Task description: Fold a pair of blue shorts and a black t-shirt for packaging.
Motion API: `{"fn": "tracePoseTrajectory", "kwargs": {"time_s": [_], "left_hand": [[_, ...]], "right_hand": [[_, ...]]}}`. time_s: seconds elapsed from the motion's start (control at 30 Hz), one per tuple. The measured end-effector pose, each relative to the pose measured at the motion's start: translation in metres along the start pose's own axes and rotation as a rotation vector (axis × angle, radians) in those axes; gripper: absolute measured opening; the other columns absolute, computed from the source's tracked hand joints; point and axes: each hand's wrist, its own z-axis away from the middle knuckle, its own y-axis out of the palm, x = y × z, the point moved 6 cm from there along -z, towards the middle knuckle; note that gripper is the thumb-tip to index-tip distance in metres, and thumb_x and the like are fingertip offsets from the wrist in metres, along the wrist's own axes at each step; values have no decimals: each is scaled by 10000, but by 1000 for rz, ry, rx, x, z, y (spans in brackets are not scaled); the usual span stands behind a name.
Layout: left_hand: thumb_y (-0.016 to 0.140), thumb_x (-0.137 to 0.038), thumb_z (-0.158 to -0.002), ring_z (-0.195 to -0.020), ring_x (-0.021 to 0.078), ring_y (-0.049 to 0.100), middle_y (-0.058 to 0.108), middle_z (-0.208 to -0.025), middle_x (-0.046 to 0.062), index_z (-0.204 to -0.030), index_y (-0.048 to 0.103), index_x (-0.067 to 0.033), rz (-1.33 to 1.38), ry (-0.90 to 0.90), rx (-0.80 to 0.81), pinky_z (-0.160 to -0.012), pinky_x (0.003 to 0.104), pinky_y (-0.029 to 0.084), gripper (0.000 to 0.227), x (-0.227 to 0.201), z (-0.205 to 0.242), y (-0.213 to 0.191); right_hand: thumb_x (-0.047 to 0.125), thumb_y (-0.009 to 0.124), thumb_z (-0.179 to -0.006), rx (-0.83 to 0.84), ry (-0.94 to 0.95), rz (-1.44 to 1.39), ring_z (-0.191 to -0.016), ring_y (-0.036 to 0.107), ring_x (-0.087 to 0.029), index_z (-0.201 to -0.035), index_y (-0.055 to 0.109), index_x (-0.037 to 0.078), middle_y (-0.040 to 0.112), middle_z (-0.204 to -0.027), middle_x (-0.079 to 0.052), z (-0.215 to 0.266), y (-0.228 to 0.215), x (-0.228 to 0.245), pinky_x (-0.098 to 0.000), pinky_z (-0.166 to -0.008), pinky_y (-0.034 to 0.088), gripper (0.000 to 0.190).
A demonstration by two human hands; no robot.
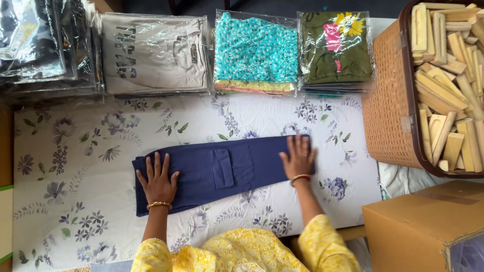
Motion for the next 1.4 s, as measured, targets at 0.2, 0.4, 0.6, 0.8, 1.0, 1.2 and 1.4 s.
{"fn": "tracePoseTrajectory", "kwargs": {"time_s": [0.2,0.4,0.6,0.8,1.0,1.2,1.4], "left_hand": [[360,-603,-980,-1580,285,131,201,-1706,-4,-1601,304,-310,-48,-32,41,-1230,640,27,688,8,-2,-4],[395,-604,-972,-1569,289,102,177,-1701,2,-1598,301,-305,-48,-13,63,-1212,639,11,700,12,-4,1],[536,-506,-951,-1594,277,119,211,-1712,15,-1595,337,-303,55,84,14,-1223,625,-5,704,-76,21,-19],[542,-566,-909,-1573,270,125,232,-1691,38,-1575,356,-296,112,134,6,-1205,631,13,742,-76,41,-3],[385,-637,-974,-1586,268,62,158,-1715,-8,-1621,263,-294,-141,-142,87,-1218,634,46,743,21,41,-5],[300,-644,-989,-1580,288,19,119,-1712,-26,-1621,217,-300,-170,-132,89,-1211,638,43,724,24,42,-1],[427,-563,-996,-1572,290,87,243,-1688,3,-1595,325,-262,23,-151,4,-1196,663,32,678,2,42,-15]], "right_hand": [[643,307,-996,24,127,-39,-1575,14,-237,-1618,223,312,100,-1714,44,-5,-2,-33,-569,-1242,-37,709],[614,340,-1002,30,121,-84,-1577,13,-272,-1621,223,291,97,-1718,16,-5,-2,-33,-624,-1214,-37,708],[494,572,-922,-64,-20,-156,-1589,122,-314,-1579,357,268,210,-1707,-61,24,-20,86,-681,-1203,61,727],[539,657,-880,-173,-380,-169,-1574,168,-311,-1566,364,265,259,-1685,-49,46,1,143,-678,-1214,132,795],[621,313,-1026,-24,112,28,-1576,36,-254,-1642,217,298,77,-1728,-12,16,16,-29,-619,-1232,30,703],[583,366,-1017,-12,196,-130,-1578,37,-262,-1627,237,311,96,-1721,-21,13,6,-50,-617,-1230,11,681],[362,771,-831,-108,447,-414,-1417,415,-329,-1561,401,211,449,-1550,-108,24,-13,-78,-504,-1162,323,832]]}}
